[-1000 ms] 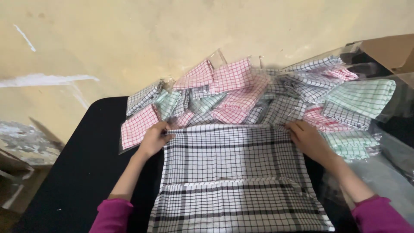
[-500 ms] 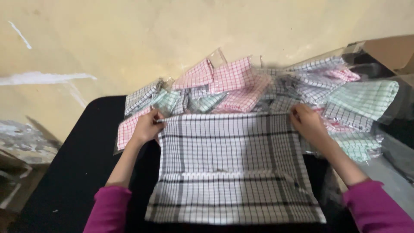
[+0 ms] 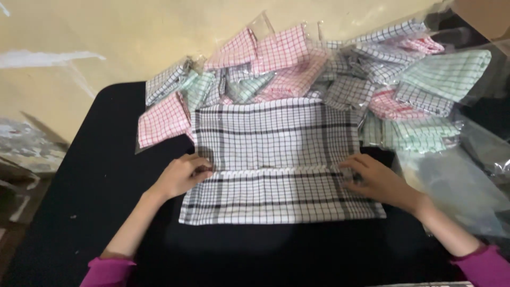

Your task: Folding checkered cloths and placing them into plastic bags

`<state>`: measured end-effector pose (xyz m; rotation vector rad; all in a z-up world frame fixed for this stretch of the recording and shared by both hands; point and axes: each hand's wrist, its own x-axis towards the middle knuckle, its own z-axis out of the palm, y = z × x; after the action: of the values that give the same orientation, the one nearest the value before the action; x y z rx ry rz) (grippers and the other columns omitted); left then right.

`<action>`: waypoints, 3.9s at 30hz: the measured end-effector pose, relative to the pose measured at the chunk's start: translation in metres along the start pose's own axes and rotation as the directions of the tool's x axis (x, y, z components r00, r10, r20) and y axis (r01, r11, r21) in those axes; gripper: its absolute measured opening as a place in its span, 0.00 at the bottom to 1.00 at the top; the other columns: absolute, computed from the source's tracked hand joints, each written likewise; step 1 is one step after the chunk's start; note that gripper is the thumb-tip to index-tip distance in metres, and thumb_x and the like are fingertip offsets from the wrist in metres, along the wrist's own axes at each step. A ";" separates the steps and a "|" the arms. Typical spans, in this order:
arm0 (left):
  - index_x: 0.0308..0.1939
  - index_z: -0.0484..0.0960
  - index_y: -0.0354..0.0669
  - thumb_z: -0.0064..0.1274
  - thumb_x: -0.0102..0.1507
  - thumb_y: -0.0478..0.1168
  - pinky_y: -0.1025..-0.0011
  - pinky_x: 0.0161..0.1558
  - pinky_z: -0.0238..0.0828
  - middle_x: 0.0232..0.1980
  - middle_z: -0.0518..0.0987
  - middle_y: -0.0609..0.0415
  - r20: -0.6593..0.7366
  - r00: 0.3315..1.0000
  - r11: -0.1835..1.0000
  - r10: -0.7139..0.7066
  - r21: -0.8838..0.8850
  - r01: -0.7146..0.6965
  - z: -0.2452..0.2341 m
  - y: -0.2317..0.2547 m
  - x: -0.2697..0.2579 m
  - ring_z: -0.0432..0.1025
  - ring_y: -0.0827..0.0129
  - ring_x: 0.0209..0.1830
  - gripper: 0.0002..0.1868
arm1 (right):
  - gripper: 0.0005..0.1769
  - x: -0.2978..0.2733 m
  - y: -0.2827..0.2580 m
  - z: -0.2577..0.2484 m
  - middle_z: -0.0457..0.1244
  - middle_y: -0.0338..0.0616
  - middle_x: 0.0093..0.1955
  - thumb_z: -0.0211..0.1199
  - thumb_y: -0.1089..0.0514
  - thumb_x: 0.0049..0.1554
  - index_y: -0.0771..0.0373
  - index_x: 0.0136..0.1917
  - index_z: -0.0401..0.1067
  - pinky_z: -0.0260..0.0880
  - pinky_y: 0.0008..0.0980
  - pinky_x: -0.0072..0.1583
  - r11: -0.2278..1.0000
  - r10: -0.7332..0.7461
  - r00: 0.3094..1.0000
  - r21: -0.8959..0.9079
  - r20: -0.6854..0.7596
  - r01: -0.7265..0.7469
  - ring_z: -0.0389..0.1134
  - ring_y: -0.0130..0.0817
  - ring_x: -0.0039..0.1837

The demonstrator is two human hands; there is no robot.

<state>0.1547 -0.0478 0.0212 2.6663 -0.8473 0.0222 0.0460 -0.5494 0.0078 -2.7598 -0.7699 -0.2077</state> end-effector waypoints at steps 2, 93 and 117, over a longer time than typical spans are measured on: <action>0.43 0.85 0.49 0.61 0.60 0.48 0.54 0.45 0.78 0.38 0.85 0.51 0.062 0.997 0.998 -0.041 -0.038 0.043 -0.010 0.003 -0.006 0.79 0.53 0.45 0.12 | 0.21 -0.009 0.013 0.009 0.65 0.39 0.57 0.65 0.58 0.58 0.56 0.64 0.68 0.76 0.35 0.57 0.995 0.072 0.997 -0.060 -0.024 -0.074 0.70 0.41 0.63; 0.50 0.72 0.46 0.50 0.56 0.30 0.59 0.53 0.68 0.48 0.75 0.55 -0.246 0.890 0.792 0.385 0.583 -0.181 0.028 0.019 -0.123 0.71 0.59 0.41 0.18 | 0.11 -0.102 -0.028 0.012 0.66 0.51 0.55 0.60 0.68 0.58 0.64 0.55 0.73 0.69 0.43 0.62 0.965 -0.218 0.899 -0.221 -0.381 0.140 0.68 0.49 0.57; 0.64 0.79 0.64 0.44 0.74 0.52 0.48 0.56 0.72 0.63 0.76 0.56 -0.224 0.918 0.943 -0.327 -0.023 0.331 0.033 -0.023 -0.018 0.71 0.53 0.64 0.17 | 0.18 -0.009 0.002 0.021 0.66 0.60 0.67 0.53 0.59 0.68 0.61 0.69 0.73 0.65 0.53 0.68 0.989 0.100 0.917 -0.059 -0.387 -0.133 0.66 0.60 0.69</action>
<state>0.1498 -0.0307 -0.0188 2.7188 -0.3221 0.2455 0.0406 -0.5492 -0.0141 -2.7005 -0.5002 -0.7459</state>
